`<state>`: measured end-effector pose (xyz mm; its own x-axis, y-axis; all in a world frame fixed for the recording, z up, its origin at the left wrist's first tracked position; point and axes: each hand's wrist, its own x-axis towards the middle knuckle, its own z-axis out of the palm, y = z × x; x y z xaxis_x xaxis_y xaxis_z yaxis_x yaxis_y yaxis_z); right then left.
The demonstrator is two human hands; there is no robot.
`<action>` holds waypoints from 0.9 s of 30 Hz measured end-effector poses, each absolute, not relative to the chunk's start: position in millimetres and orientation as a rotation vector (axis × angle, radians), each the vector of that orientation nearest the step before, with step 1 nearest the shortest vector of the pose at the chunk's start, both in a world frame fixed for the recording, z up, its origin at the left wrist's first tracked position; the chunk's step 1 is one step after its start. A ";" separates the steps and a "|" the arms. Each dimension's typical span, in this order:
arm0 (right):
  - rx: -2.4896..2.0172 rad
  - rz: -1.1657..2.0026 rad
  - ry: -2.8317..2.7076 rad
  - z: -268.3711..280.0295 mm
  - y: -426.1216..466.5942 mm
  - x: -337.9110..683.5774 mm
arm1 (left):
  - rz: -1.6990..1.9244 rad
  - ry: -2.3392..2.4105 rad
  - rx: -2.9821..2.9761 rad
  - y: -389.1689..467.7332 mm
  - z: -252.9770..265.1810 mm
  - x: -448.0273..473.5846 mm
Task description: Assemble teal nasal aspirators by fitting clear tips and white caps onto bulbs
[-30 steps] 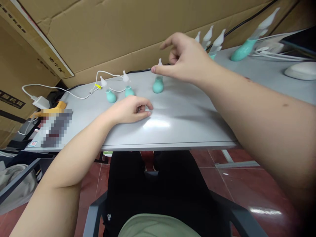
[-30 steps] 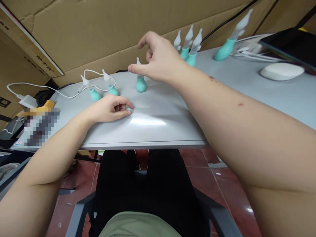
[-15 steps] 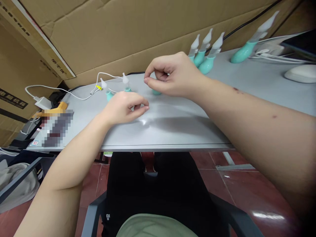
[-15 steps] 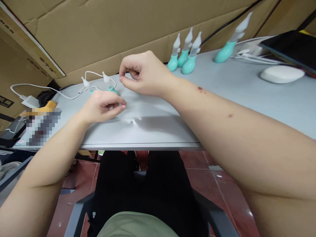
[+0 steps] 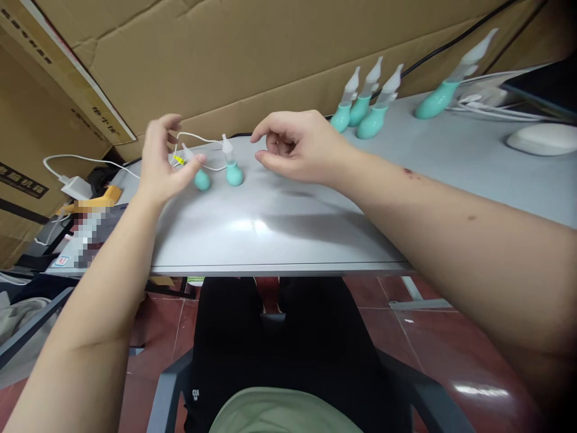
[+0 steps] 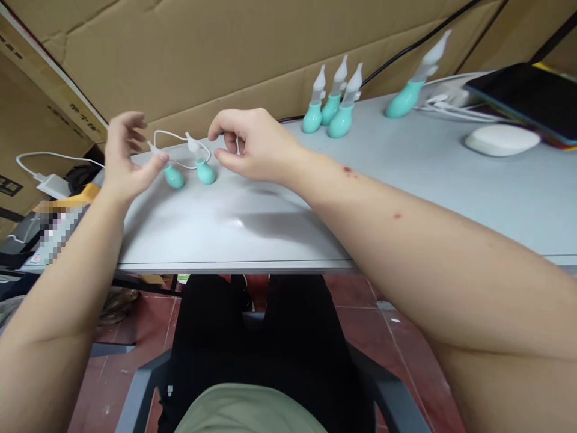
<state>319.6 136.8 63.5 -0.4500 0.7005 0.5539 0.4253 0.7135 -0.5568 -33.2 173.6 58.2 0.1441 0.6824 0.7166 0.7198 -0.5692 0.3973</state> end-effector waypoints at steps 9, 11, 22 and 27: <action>-0.992 0.331 -2.260 82.6 124.9 276.0 | -1.479 -1.654 -2.531 172.6 29.2 -27.1; -1.065 0.294 -2.374 92.5 126.2 262.0 | -1.549 -1.668 -2.564 174.4 27.1 -25.7; -1.095 0.203 -2.252 84.8 156.5 270.3 | -1.520 -1.715 -2.610 172.7 23.7 -21.1; -1.215 0.164 -2.193 80.5 164.2 282.8 | -1.544 -1.752 -2.609 171.2 23.8 -16.4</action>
<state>282.8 164.2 80.5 -0.3857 0.8017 0.4566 0.7248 0.5695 -0.3877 -16.4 171.2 23.8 0.1388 0.8769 0.4602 0.5664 -0.4515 0.6894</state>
